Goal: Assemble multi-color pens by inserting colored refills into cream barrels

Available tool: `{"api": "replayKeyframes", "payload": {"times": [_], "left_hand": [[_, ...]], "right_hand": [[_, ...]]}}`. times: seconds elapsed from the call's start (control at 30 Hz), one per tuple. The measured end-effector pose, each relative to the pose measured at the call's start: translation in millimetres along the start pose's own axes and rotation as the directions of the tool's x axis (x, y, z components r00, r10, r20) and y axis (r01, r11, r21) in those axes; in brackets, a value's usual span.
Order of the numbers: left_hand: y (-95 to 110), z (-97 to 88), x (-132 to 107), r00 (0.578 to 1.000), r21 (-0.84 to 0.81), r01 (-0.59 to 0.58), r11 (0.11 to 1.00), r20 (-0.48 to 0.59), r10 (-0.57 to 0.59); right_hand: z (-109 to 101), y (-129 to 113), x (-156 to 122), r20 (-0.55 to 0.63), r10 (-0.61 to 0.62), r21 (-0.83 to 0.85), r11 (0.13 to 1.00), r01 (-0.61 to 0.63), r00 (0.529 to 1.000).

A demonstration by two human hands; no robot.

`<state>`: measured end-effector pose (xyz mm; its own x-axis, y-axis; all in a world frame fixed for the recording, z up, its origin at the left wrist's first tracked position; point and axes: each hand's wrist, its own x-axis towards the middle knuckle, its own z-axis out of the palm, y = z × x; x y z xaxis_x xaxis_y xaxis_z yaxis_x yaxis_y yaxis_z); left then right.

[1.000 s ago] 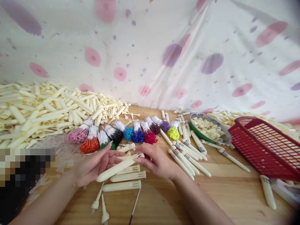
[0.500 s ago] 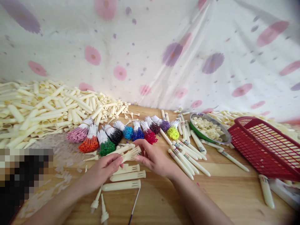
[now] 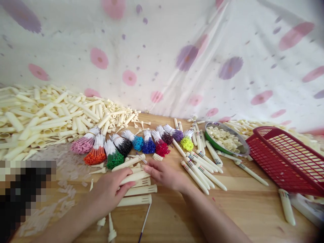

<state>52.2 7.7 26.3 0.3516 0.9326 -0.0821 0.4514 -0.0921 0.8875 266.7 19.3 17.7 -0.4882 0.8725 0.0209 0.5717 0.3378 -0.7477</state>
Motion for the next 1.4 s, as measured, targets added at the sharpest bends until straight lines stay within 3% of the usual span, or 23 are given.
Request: {"api": "replayKeyframes", "payload": {"times": [0.07,0.1,0.2,0.27,0.3,0.37,0.43,0.5,0.57,0.67,0.7,0.77,0.83,0.87,0.93,1.0,1.1,1.17,1.23,1.27,1.33,1.37,1.4], "left_hand": [[2,-2.1,0,0.971,-0.197,0.218,0.956,0.144,-0.191],[3,-3.5,1,0.918,-0.288,0.365,0.886,0.272,-0.29],[3,-6.6,3,0.632,-0.324,0.719,0.615,0.674,-0.383],[2,-5.0,4,0.52,-0.277,0.785,0.554,0.781,-0.347],[2,-2.5,4,0.528,-0.281,0.779,0.561,0.777,-0.344],[-1,5.2,2,0.674,-0.319,0.673,0.667,0.634,-0.378],[-4,14.5,-1,0.891,-0.269,0.417,0.868,0.309,-0.332],[-7,22.0,-3,0.993,-0.062,0.116,0.991,0.002,-0.116],[-8,24.9,-4,0.989,0.095,-0.052,0.994,-0.133,0.065],[-3,18.9,0,0.983,0.041,-0.074,0.996,-0.167,0.08],[-1,14.9,2,0.993,-0.039,-0.035,0.999,-0.11,0.03],[3,6.4,4,0.969,-0.202,0.162,0.966,0.219,-0.117],[4,0.8,5,0.799,-0.226,0.419,0.88,0.551,-0.239],[3,0.0,5,0.756,-0.202,0.461,0.864,0.598,-0.264],[-1,3.2,4,0.865,-0.111,0.325,0.939,0.436,-0.248],[-6,10.6,3,0.986,0.118,0.085,0.989,0.132,-0.1],[-9,19.6,2,0.992,0.395,-0.077,0.916,-0.059,0.109],[-8,18.2,2,0.991,0.344,-0.106,0.933,-0.037,0.126],[-4,10.7,3,0.996,0.125,-0.022,0.992,0.094,0.01],[-2,6.1,4,0.971,-0.004,0.077,0.997,0.225,-0.074],[1,-1.3,5,0.824,-0.145,0.322,0.936,0.53,-0.201],[1,-2.7,5,0.761,-0.146,0.388,0.91,0.608,-0.226],[1,-2.1,5,0.753,-0.113,0.387,0.915,0.612,-0.243]], "right_hand": [[1,-1,-1,-0.177,-0.221,-0.231,0.956,0.178,0.959],[1,-2,-1,-0.205,-0.348,-0.351,0.899,0.263,0.915],[3,-6,-4,-0.137,-0.581,-0.54,0.723,0.431,0.802],[6,-8,-5,-0.133,-0.571,-0.528,0.733,0.429,0.81],[9,-9,-4,-0.159,-0.512,-0.491,0.783,0.382,0.844],[15,-8,-1,-0.242,-0.26,-0.342,0.924,0.169,0.935],[20,-6,4,-0.247,0.065,-0.135,0.986,-0.101,0.967],[22,-3,9,-0.16,0.248,-0.009,0.968,-0.252,0.956],[21,-1,10,-0.096,0.282,0.024,0.959,-0.281,0.955],[14,-2,6,-0.194,0.168,-0.038,0.983,-0.179,0.966],[11,-2,4,-0.254,0.051,-0.105,0.991,-0.08,0.966],[9,-3,0,-0.309,-0.25,-0.278,0.946,0.165,0.917],[11,-3,-2,-0.281,-0.411,-0.369,0.881,0.298,0.867],[13,-3,-1,-0.281,-0.372,-0.354,0.897,0.265,0.885],[20,-1,3,-0.302,-0.132,-0.255,0.965,0.054,0.944],[25,2,9,-0.285,0.115,-0.153,0.975,-0.163,0.952],[25,4,13,-0.229,0.198,-0.118,0.966,-0.229,0.953],[21,2,10,-0.257,0.147,-0.115,0.977,-0.181,0.955],[17,0,5,-0.36,-0.06,-0.174,0.985,-0.004,0.931],[15,-1,2,-0.402,-0.205,-0.238,0.965,0.114,0.892],[15,-3,-1,-0.416,-0.439,-0.373,0.881,0.29,0.797],[16,-3,-1,-0.399,-0.463,-0.404,0.863,0.302,0.792],[18,-3,0,-0.385,-0.41,-0.395,0.883,0.253,0.827]]}}
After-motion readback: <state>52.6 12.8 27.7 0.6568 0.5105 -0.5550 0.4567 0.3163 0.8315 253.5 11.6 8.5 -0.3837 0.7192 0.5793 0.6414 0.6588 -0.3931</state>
